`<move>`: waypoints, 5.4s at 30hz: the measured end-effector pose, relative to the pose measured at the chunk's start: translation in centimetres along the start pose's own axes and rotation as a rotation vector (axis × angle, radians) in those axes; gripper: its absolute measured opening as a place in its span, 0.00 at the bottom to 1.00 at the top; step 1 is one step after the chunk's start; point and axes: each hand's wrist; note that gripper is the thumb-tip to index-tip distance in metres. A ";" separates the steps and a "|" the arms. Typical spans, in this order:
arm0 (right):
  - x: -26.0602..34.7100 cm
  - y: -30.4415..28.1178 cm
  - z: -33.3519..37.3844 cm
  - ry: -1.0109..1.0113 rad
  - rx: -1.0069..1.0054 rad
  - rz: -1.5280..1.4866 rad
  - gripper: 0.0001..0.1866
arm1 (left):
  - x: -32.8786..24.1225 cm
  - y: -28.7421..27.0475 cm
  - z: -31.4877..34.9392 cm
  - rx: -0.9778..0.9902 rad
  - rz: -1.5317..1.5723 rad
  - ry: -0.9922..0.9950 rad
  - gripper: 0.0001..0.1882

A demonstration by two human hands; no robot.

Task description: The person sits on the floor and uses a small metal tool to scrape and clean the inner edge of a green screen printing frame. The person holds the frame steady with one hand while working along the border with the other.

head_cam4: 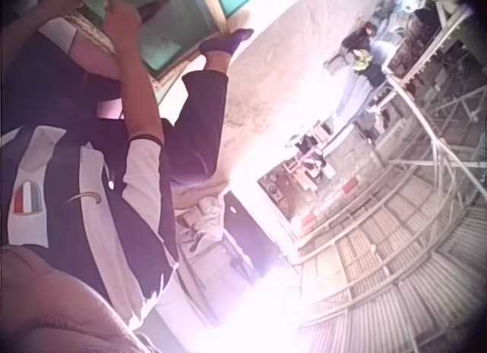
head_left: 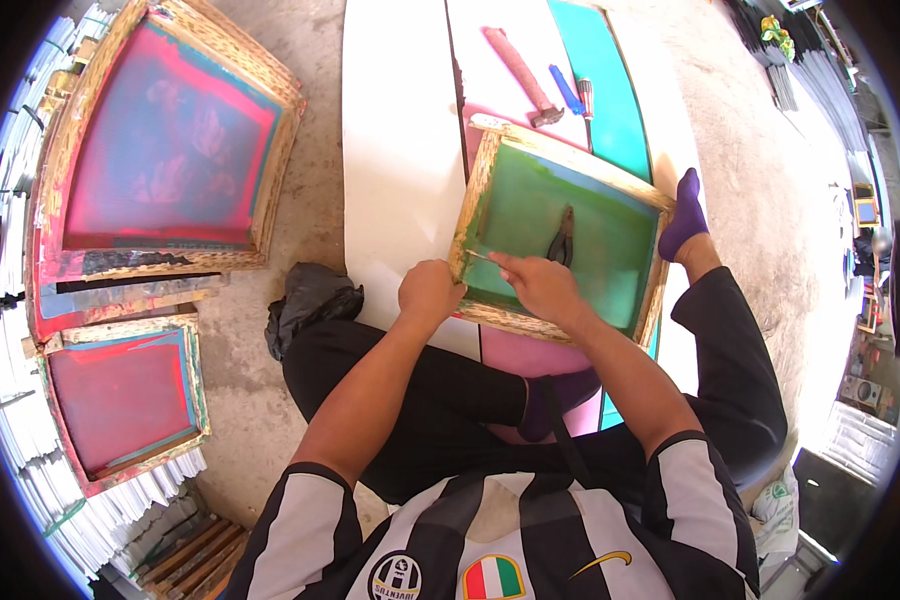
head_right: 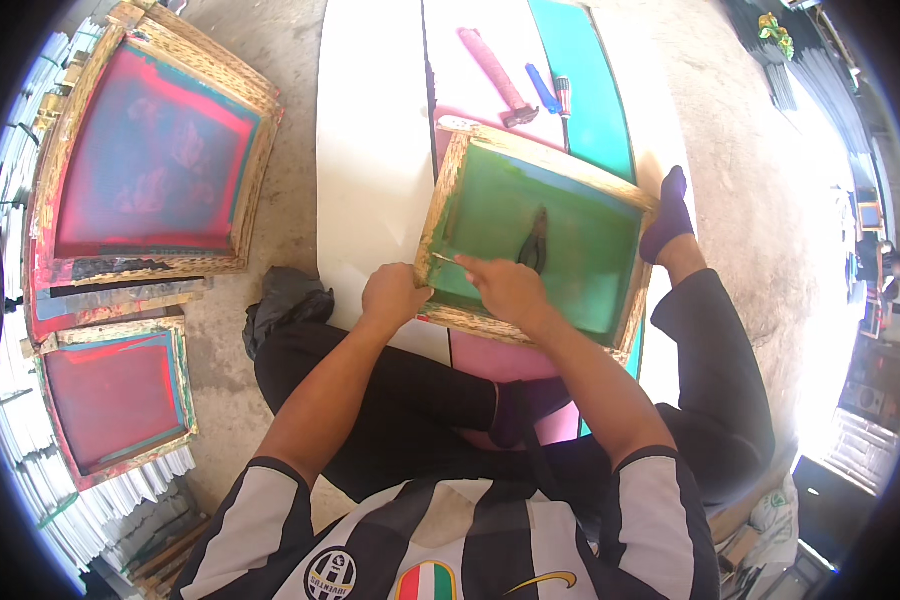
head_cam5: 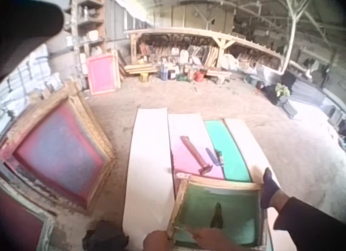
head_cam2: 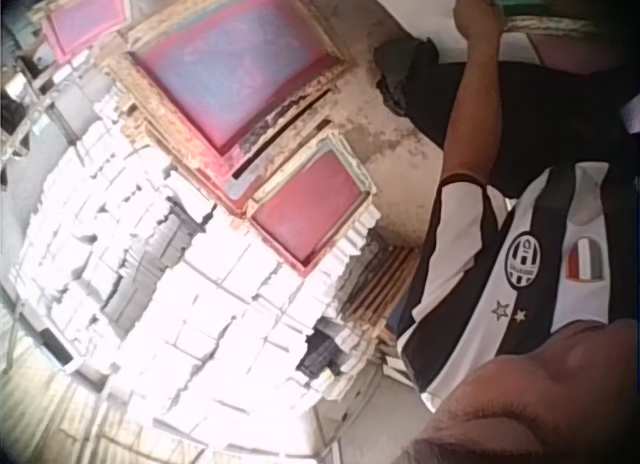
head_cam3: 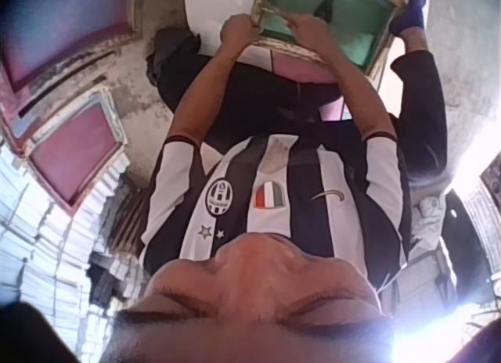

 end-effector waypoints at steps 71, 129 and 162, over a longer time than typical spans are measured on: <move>-1.2 -1.5 -4.0 0.379 0.367 -0.697 0.20 | 0.4 0.6 0.4 -0.074 -0.002 0.018 0.18; 3.1 -0.4 -0.7 0.070 0.168 0.077 0.26 | -0.2 1.2 0.1 -0.092 -0.007 0.011 0.17; -1.6 1.6 -0.4 -0.038 0.056 -0.154 0.22 | 0.4 0.4 0.1 -0.054 0.030 0.044 0.18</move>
Point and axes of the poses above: each hand's wrist, its own z-axis away from the middle knuckle, its own y-axis out of the palm, x = y × z, and after that the axes turned 12 degrees about -y, right-handed
